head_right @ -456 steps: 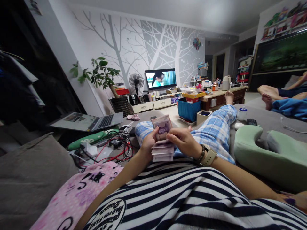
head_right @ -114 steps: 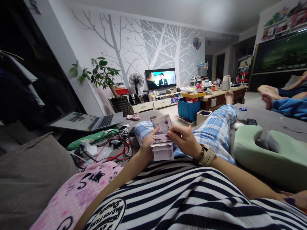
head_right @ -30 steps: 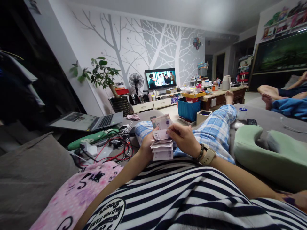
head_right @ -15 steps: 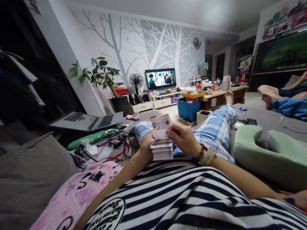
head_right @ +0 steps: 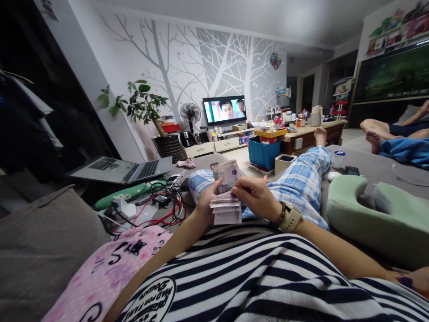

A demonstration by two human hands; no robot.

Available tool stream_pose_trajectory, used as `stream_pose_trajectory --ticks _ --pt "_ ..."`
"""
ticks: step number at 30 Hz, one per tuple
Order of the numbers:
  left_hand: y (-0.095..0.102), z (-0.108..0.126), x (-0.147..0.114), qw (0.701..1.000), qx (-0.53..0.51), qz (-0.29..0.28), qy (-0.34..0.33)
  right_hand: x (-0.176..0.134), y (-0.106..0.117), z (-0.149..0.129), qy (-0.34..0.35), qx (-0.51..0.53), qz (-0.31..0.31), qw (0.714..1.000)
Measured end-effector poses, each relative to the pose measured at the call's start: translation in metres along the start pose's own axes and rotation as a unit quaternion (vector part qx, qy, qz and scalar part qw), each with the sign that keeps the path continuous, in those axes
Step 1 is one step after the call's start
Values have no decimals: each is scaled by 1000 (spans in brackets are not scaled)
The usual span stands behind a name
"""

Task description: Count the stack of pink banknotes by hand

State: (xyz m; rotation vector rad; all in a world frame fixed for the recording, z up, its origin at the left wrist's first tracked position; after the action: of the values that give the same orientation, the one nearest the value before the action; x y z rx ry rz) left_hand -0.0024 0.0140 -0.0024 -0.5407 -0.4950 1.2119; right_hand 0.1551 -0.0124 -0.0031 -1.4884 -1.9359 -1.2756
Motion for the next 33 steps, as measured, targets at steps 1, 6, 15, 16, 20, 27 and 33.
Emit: stream_pose_trajectory --ticks 1,6,15,16,20,27,33 --pt "-1 0 0 1000 -3 15 -2 0 0 -1 6 7 -14 1000" --pt "-7 0 -1 999 -16 35 38 0 -2 -1 -6 14 -46 999" --pt "1 -2 -5 998 57 18 9 5 -1 18 -132 -70 122 981" --pt "1 -2 -6 998 67 12 15 5 -1 19 -141 -71 128 979" --pt "0 -1 -8 998 65 -4 5 7 0 22 -154 -66 129 977" --pt "-2 -3 -3 999 8 -20 44 8 -2 20 -136 -62 131 980" --pt "-6 -2 -1 999 4 -30 37 4 -3 15 -91 -46 113 988"
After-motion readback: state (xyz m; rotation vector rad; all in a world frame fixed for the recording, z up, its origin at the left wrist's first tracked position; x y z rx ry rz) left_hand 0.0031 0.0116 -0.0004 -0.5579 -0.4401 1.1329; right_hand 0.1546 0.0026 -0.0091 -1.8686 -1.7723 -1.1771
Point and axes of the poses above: each hand's wrist, its own x-axis towards the middle knuckle, its own y-axis out of the back of the hand, z = x × y, the point moved 1 cm from there along x, towards the middle knuckle, and after that the axes turned 5 degrees about -z, right-handed, at the moved point
